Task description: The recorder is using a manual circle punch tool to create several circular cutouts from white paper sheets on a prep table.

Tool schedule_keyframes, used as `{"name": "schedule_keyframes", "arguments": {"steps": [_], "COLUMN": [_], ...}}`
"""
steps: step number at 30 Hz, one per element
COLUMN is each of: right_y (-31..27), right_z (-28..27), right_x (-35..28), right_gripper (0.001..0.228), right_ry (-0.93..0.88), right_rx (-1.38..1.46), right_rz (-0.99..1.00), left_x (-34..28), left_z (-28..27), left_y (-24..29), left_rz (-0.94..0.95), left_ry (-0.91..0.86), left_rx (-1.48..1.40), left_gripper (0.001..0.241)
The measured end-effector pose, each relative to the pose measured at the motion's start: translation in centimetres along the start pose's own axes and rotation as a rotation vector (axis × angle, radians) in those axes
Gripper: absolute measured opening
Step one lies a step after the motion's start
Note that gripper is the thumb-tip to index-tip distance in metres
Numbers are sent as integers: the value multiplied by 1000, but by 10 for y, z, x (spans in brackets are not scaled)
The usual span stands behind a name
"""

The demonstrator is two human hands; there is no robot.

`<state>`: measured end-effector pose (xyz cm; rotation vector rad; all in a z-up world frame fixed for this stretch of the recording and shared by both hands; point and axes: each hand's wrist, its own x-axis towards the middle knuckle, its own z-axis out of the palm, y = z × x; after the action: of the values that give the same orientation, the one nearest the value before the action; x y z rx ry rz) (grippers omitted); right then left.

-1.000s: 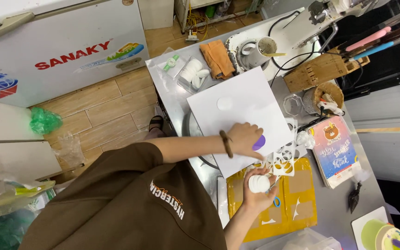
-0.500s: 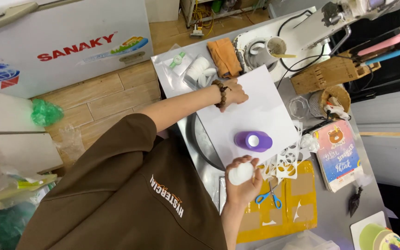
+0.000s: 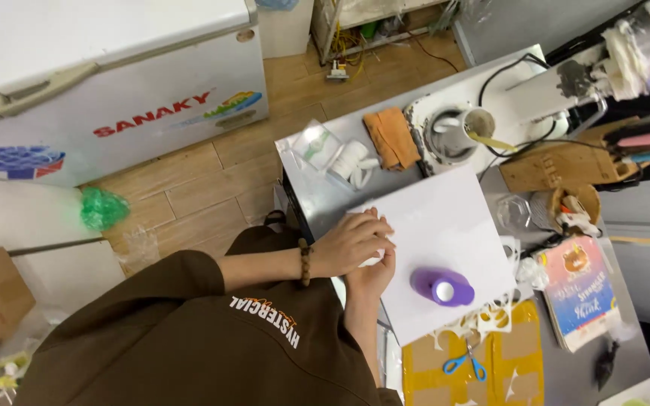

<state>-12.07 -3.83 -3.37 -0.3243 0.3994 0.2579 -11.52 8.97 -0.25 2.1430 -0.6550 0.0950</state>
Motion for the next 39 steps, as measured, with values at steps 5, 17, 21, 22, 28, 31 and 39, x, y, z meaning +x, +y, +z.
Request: {"name": "schedule_keyframes", "arguments": {"steps": [5,17,21,22,28,31,39], "right_y": [20,16,6,4,2,5,4], "right_z": [26,19,14,5,-24,-18,-18], "right_x": [6,40,51,52,47,42,42], "right_gripper": [60,74,72,72,35,30,27], "right_ry": [-106,161,134,136,84,140,88], "right_rx": [91,-139,-395,-396,-965,-1184,-1247], "right_rz": [25,-338,-552,-551,-783,-762,-701], "left_x": [-1,3,5,13,64,82,83], "left_z": [-31,-21,2,5,36,43,64], "left_y": [-3,-8,-42,-60,-174,-188,-209], "left_rz": [32,-82,-89,-91,-339,-276,-162], "left_ry": [251,173,75,74,89,83,246], "left_rx": [60,-216,-224,-225,-48,43,456], "left_gripper": [44,31,46,46,48,50,43]}}
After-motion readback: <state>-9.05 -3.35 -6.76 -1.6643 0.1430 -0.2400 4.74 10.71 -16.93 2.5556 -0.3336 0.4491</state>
